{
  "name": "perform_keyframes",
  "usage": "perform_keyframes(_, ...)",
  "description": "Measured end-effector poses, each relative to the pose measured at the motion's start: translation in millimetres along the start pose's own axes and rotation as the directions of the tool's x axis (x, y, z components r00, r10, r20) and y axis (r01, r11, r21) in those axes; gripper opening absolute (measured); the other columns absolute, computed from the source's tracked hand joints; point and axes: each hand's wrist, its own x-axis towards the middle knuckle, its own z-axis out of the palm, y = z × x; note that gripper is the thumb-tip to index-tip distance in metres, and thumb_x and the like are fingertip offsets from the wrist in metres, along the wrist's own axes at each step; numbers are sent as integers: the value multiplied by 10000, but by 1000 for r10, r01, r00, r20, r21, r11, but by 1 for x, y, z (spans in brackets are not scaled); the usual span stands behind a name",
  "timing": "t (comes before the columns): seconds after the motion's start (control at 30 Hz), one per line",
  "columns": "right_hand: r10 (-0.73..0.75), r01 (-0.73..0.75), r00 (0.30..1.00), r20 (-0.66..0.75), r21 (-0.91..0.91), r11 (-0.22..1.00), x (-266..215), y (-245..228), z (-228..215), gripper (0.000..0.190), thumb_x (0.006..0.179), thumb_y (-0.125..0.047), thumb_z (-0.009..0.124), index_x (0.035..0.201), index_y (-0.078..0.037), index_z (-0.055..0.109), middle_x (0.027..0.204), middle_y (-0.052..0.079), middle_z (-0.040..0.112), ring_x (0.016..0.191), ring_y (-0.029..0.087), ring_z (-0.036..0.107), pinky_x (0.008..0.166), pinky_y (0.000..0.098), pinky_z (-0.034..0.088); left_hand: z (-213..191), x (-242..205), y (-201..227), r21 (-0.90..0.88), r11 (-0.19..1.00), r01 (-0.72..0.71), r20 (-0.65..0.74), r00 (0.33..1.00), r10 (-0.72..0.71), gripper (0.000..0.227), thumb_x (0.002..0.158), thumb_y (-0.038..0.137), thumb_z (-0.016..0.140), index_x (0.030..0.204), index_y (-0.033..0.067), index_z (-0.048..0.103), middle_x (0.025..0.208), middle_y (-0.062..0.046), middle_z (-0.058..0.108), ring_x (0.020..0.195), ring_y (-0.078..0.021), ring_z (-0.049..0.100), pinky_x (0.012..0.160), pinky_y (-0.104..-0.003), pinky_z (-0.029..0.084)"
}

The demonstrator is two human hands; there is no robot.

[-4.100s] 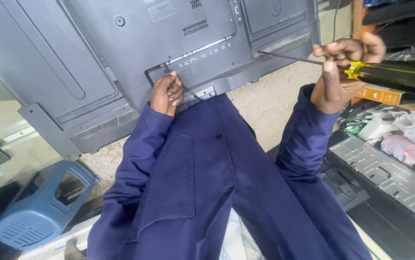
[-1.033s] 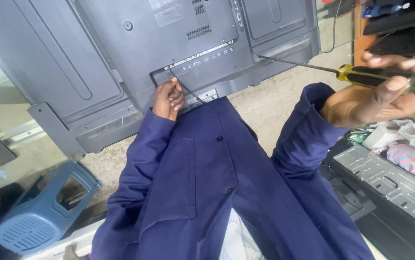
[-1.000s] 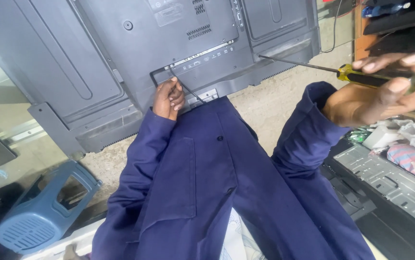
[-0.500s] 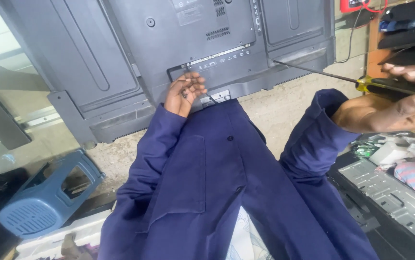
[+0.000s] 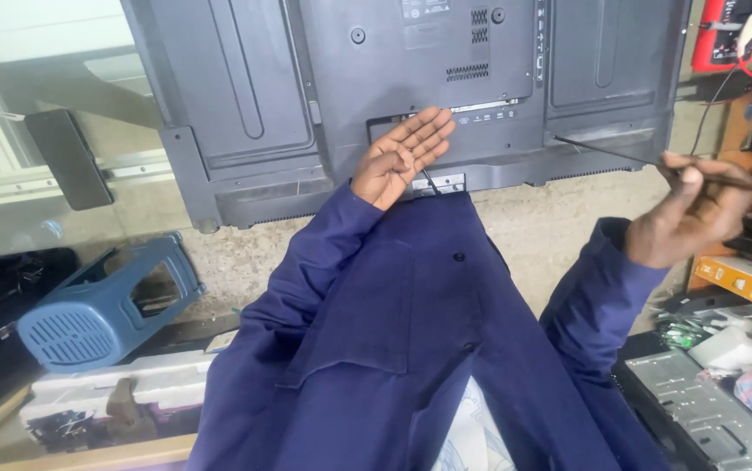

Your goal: Removing screws from the back panel of a television using a manual screwdriver in a workshop environment.

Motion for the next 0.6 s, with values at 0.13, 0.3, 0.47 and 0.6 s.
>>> perform_keyframes(0.13,-24,37,987,-156,78,996,-5,-28,-12,306,1103,-201,566,1064,71,430,858,343,580,763,436,641,671,501,595,-3,1,-2,-32,999,-18,10,1000,19,777,767,-156,348,1529,-49,240,1600,-238,250,1537,-366,199,1300,-470,208)
perform_keyframes(0.3,124,-44,981,-152,444,895,-14,-46,-9,280,1039,-171,636,1056,-74,374,812,226,498,717,335,546,708,472,541,-3,3,-3,-85,996,-35,36,999,38,796,759,-181,384,1530,-57,232,1602,-243,240,1546,-376,170,1310,-474,182)
perform_keyframes(0.47,199,-168,980,-20,462,871,-22,-51,12,216,1049,-152,604,1057,-97,395,817,175,524,738,273,568,765,449,592,4,3,2,-61,998,-30,66,997,34,769,779,-138,447,1522,-56,266,1597,-243,259,1537,-381,207,1304,-467,211)
perform_keyframes(0.6,251,-238,967,37,470,850,-23,-53,21,242,1041,-178,615,1039,-111,383,825,163,542,738,279,566,805,475,602,5,1,3,-62,998,-30,75,997,34,749,804,-147,453,1523,-49,269,1602,-238,252,1537,-375,214,1300,-462,235)
